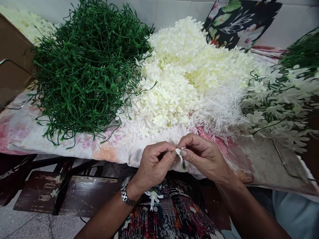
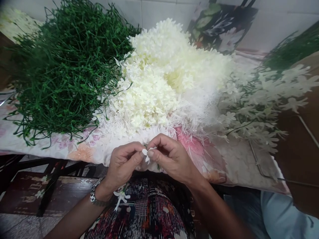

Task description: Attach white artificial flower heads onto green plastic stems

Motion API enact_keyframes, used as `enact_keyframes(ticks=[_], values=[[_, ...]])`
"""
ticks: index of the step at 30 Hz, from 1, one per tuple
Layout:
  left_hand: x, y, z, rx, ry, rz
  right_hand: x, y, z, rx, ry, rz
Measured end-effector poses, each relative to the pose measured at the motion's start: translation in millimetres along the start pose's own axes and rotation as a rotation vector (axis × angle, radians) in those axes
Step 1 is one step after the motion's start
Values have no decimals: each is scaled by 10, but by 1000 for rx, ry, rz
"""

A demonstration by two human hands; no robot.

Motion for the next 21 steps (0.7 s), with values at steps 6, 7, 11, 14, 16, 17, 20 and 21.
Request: enact_keyframes(ticks=[6, 7, 11, 14, 16, 17, 20, 21], values=[[28, 2, 8, -21, 12, 7, 42, 36, 13, 56, 36, -39], [33, 6, 9, -18, 14, 12, 50, 44, 12, 58, 43, -41], [51, 15, 5, -4, 32, 14, 81, 68, 16, 57, 46, -44], [63, 6, 4, -29, 51, 2, 92, 73, 21, 42, 33, -38], [73, -1, 13, -49, 49, -5, 91, 75, 23, 23, 24, -25], [79, -2, 18, -58, 49, -4, 89, 76, 21, 9, 21, -15], [98, 6, 21, -76, 74, 19, 85, 85, 2, -44, 23, 10], [106, 12, 20, -77, 83, 32, 87, 90, -8, -62, 24, 14]])
Point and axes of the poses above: each hand's wrist, its own x-axis towards the middle knuckle, its own y-axis out of the back of the hand, z = x × y, the point moved 4 cm from there along x, towards the middle knuckle, and after that the axes turned 15 degrees about -z, right-handed, at the moved point
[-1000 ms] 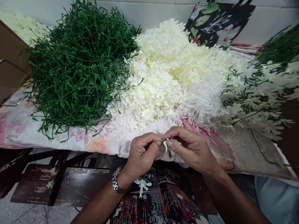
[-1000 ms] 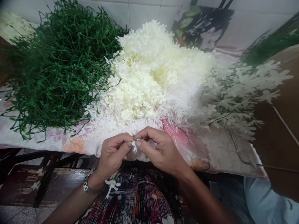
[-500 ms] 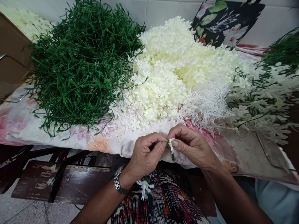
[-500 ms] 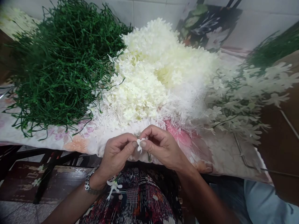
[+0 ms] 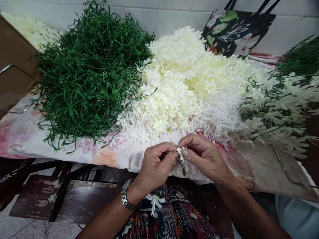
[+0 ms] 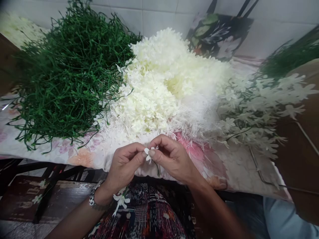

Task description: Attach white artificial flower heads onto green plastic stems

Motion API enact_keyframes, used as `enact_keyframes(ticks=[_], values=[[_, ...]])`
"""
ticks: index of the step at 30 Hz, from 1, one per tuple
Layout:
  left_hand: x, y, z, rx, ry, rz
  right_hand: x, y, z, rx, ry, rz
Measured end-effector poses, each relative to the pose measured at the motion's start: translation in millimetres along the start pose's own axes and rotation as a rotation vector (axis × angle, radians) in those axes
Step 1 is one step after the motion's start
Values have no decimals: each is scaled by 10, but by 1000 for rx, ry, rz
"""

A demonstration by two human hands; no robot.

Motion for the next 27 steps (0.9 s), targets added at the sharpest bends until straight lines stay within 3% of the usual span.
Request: enact_keyframes(ticks=[5, 14, 27], values=[[54, 28, 8, 0, -12, 42, 49, 45, -41, -24, 7, -4], [159, 35, 8, 9, -64, 64, 146, 93, 9, 150, -2, -57], [123, 37, -25, -3, -65, 110, 200, 44, 70, 233, 17, -94]])
Point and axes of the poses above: each hand's wrist, its own x-axis towards the middle knuckle, its own y-axis out of the back of the hand, z = x × y, the point moved 4 cm from there along x, towards the middle knuckle, and after that the axes turned 15 degrees about -z, right-handed, at the moved point
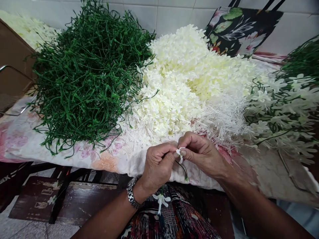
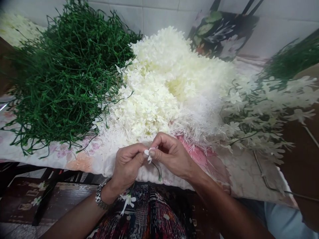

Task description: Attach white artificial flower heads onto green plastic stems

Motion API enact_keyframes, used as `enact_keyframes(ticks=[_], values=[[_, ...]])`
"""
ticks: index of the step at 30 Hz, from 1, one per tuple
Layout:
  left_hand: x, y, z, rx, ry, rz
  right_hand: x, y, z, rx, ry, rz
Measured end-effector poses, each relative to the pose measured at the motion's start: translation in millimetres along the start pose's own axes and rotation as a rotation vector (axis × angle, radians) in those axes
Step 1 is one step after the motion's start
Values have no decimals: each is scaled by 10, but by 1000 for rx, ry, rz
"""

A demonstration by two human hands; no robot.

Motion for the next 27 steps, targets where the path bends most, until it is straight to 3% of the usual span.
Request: enact_keyframes(ticks=[13, 18, 23, 27], values=[[-10, -12, -38, 35, 32, 3, 11, -15, -49, -86, 47, 9], [-12, -12, -87, -92, 56, 25, -1, -15, -56, -153, 60, 52], [-30, 10, -155, -335, 142, 48, -125, -24, -192, -378, 81, 114], [-36, -1, -133, -402, 171, 33, -261, -73, -410, -735, 254, 283]])
Point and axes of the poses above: each hand's wrist, its own x-axis towards the middle knuckle, its own y-axis out of the back of the hand, z = x × y, the point moved 4 cm from there along x, towards the middle knuckle, and after that the axes turned 15 degrees about -z, right-handed, at the moved point
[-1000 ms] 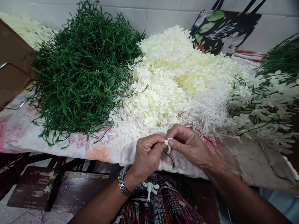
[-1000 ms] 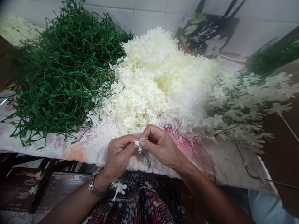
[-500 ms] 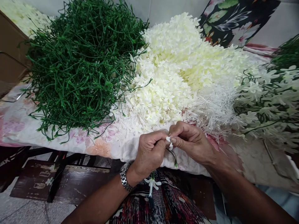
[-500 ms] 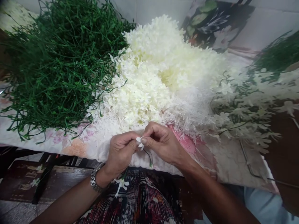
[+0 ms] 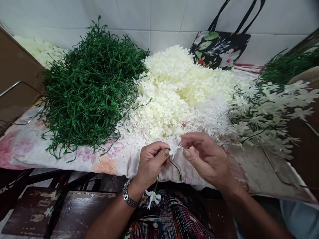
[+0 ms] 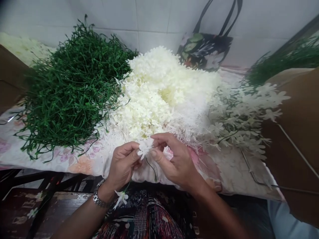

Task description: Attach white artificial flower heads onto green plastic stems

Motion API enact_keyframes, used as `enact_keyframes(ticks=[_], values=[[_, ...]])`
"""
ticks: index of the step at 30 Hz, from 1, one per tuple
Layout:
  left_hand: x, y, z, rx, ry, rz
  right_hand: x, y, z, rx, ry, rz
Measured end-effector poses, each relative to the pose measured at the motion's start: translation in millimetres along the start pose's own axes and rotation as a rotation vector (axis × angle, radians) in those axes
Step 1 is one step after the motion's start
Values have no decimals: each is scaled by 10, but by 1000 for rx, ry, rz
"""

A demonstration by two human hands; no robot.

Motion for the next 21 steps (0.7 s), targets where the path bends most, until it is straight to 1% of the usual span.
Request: enact_keyframes(ticks=[2, 4, 11, 14, 17, 21], values=[[-8, -18, 11, 12, -1, -7, -10, -6, -92, -135, 88, 13], [-17, -27, 13, 44, -10, -10, -8, -43, -132, -194, 128, -9], [-43, 16, -20, 290, -95, -1, -5, -108, -93, -194, 110, -27], [-46, 9, -11, 386, -131, 11, -3, -122, -84, -242, 130, -46], [-45, -13, 5, 430, -147, 23, -7, -146, -75, -306, 164, -38], [-44, -27, 20, 423, -150, 38, -8, -190, -52, -335, 170, 0]])
Point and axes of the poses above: each hand's wrist, its own x-axis towards the middle knuckle, its own y-axis out of the back of the hand, z = x × y, the point moved 4 cm from there along x, towards the middle knuckle, and after that the axes turned 15 degrees about -z, right-handed, at the moved point
